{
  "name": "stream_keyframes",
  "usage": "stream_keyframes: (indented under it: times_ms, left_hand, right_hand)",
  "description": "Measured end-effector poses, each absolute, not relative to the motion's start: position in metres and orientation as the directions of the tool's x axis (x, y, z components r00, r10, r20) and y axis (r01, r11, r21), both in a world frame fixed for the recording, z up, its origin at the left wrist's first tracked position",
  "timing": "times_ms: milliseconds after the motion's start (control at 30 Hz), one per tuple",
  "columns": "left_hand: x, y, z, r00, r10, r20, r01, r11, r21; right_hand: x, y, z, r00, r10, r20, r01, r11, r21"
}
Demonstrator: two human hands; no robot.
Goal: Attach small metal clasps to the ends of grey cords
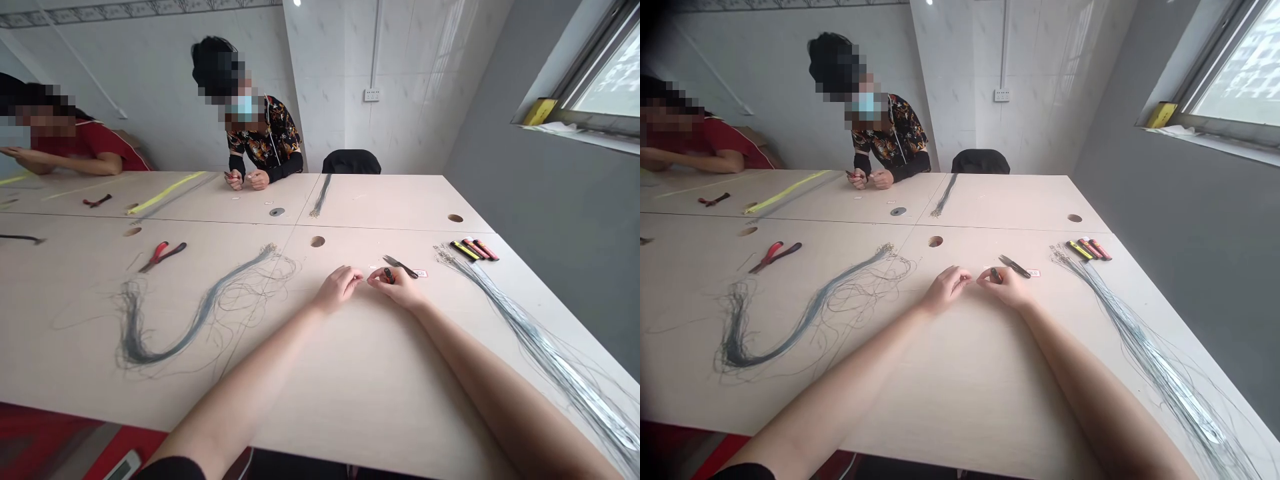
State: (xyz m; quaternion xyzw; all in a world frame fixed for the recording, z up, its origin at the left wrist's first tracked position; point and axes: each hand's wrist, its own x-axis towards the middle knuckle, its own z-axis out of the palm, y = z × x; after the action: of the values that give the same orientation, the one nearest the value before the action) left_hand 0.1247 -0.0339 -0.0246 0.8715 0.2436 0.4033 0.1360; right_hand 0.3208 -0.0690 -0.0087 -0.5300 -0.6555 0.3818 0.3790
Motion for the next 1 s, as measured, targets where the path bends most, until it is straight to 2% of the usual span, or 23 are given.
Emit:
stream_keyframes:
  times_ms: [233,467,833,1000]
  left_hand:
    - [0.1269,-0.0354,-0.0241,0.587,0.51,0.629,0.284,-0.857,0.43]
    - [0.1309,-0.0392,-0.0244,0.591,0.605,0.533,0.309,-0.781,0.543]
    - [0.1313,-0.0399,-0.0222,0.541,0.687,0.485,0.24,-0.679,0.694]
    - [0.1313,-0.0402,-0.0207,0.544,0.705,0.456,0.232,-0.648,0.725]
  right_hand:
    - [0.3177,-0.0697,-0.0054,-0.262,0.958,0.117,0.453,0.23,-0.861]
    - [0.318,-0.0709,-0.0045,-0.299,0.943,0.147,0.462,0.278,-0.842]
    - [0.3225,-0.068,-0.0109,-0.324,0.935,0.144,0.483,0.294,-0.825]
    - [0.3232,-0.0664,-0.0138,-0.329,0.931,0.157,0.477,0.307,-0.823]
